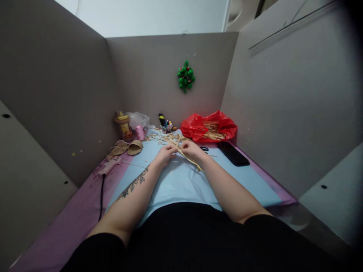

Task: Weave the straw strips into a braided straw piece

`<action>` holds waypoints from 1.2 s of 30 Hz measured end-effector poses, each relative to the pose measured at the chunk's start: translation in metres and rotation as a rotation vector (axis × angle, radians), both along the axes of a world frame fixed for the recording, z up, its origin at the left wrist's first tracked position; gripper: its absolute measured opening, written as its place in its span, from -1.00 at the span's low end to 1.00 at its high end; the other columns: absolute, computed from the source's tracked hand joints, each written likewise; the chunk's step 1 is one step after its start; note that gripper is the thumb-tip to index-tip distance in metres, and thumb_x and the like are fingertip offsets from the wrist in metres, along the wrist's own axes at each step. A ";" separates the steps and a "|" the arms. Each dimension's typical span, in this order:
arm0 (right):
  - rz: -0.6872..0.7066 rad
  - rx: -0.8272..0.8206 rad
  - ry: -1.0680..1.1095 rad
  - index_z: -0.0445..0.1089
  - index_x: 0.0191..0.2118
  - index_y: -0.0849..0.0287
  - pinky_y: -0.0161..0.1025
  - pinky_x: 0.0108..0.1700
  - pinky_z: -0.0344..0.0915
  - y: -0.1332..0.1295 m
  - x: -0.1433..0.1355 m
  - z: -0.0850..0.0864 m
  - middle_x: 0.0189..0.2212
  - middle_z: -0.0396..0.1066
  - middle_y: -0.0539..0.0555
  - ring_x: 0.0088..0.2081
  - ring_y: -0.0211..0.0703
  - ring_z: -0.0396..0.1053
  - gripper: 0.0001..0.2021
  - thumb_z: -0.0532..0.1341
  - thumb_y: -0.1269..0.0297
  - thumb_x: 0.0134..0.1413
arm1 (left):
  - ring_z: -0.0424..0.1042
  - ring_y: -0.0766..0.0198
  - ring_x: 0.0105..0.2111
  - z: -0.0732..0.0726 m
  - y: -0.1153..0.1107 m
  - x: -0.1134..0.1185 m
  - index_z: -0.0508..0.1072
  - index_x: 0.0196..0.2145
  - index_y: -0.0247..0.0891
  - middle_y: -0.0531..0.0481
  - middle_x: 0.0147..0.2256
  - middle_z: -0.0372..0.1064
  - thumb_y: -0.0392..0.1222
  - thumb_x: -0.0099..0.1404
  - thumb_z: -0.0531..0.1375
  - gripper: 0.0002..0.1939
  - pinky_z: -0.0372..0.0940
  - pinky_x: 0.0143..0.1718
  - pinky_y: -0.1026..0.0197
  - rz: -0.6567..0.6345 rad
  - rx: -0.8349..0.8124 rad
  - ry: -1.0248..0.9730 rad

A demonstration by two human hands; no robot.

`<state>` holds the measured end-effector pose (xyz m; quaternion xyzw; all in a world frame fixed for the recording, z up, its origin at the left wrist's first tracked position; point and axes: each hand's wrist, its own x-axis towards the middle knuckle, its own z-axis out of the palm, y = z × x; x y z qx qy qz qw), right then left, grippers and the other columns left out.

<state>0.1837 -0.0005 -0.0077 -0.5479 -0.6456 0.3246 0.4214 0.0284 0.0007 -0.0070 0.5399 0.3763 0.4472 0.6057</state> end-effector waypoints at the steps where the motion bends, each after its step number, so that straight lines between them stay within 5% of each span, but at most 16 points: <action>1: 0.007 0.010 -0.013 0.27 -0.53 0.23 -0.42 -0.57 0.01 0.000 -0.002 -0.001 -0.66 0.19 -0.09 -0.59 -0.36 0.11 -0.80 0.24 0.22 -0.32 | 0.34 0.32 -0.42 -0.001 0.000 0.001 0.40 -0.53 -0.35 -0.02 -0.49 0.38 -0.12 -0.12 0.31 -0.75 0.20 -0.38 0.28 -0.002 0.012 0.013; 19: -0.041 0.215 -0.362 0.42 -0.49 0.24 -0.38 -0.44 0.11 0.008 -0.004 -0.004 -0.57 0.36 -0.01 -0.48 -0.27 0.23 -0.88 0.13 0.39 -0.18 | 0.19 0.43 -0.60 -0.012 0.010 -0.003 0.37 -0.60 -0.35 0.08 -0.63 0.24 -0.15 -0.07 0.26 -0.79 0.09 -0.51 0.32 -0.071 0.134 0.123; 26: 0.176 -0.002 -0.073 0.41 -0.33 0.26 -0.40 -0.47 0.18 0.011 -0.001 -0.005 -0.56 0.38 -0.03 -0.53 -0.30 0.27 -0.76 0.10 0.48 -0.22 | 0.15 0.44 -0.61 -0.009 0.005 -0.004 0.39 -0.59 -0.37 0.06 -0.63 0.24 -0.11 -0.03 0.26 -0.77 0.01 -0.55 0.32 -0.131 0.247 0.203; 36: 0.084 0.070 -0.006 0.20 -0.33 0.19 -0.41 -0.56 0.15 0.013 0.000 -0.008 -0.70 0.22 -0.15 -0.63 -0.31 0.24 -0.74 0.13 0.50 -0.29 | 0.12 0.45 -0.65 -0.009 0.006 -0.005 0.40 -0.57 -0.36 0.10 -0.67 0.22 -0.10 -0.06 0.23 -0.78 -0.02 -0.58 0.34 -0.063 0.206 0.301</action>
